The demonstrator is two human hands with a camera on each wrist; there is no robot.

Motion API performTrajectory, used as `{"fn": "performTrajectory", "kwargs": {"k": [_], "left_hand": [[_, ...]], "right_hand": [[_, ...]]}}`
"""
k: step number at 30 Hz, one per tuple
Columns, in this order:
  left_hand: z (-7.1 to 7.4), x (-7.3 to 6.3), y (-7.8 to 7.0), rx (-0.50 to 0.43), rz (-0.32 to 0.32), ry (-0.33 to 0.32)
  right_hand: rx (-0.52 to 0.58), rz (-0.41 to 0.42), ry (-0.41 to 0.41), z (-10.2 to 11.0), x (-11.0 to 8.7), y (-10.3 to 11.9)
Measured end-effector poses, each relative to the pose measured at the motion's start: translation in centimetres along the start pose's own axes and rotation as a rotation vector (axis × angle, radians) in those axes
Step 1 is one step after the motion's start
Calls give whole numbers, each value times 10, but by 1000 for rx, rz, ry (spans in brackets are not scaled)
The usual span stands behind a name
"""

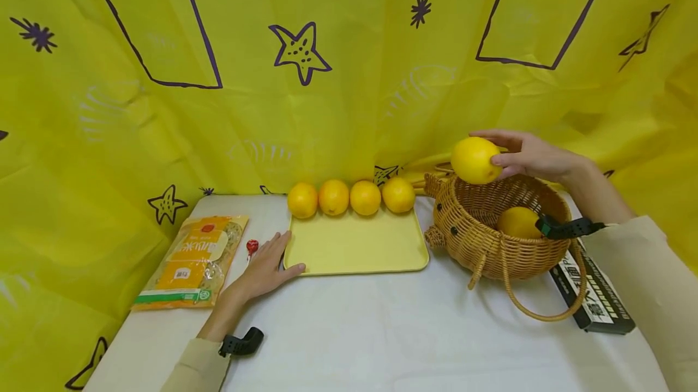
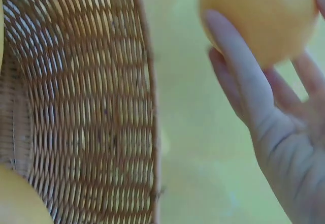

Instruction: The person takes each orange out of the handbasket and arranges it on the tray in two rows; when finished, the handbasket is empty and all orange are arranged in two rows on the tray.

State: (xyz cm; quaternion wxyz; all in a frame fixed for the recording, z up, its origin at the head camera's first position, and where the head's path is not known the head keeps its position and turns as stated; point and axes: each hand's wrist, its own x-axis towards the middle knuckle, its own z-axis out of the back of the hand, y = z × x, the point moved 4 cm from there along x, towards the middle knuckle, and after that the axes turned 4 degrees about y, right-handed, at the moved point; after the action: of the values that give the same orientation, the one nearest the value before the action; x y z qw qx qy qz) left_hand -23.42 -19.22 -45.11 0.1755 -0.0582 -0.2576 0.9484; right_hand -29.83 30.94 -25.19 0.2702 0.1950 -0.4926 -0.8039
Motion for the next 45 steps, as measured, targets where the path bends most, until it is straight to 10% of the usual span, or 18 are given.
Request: {"fn": "performTrajectory", "kwargs": {"k": [10, 45], "left_hand": [[4, 3, -2, -9, -12, -4], [2, 3, 1, -11, -1, 5]], "right_hand": [[105, 62, -350, -54, 13, 42], [168, 74, -322, -147, 43, 61]]}}
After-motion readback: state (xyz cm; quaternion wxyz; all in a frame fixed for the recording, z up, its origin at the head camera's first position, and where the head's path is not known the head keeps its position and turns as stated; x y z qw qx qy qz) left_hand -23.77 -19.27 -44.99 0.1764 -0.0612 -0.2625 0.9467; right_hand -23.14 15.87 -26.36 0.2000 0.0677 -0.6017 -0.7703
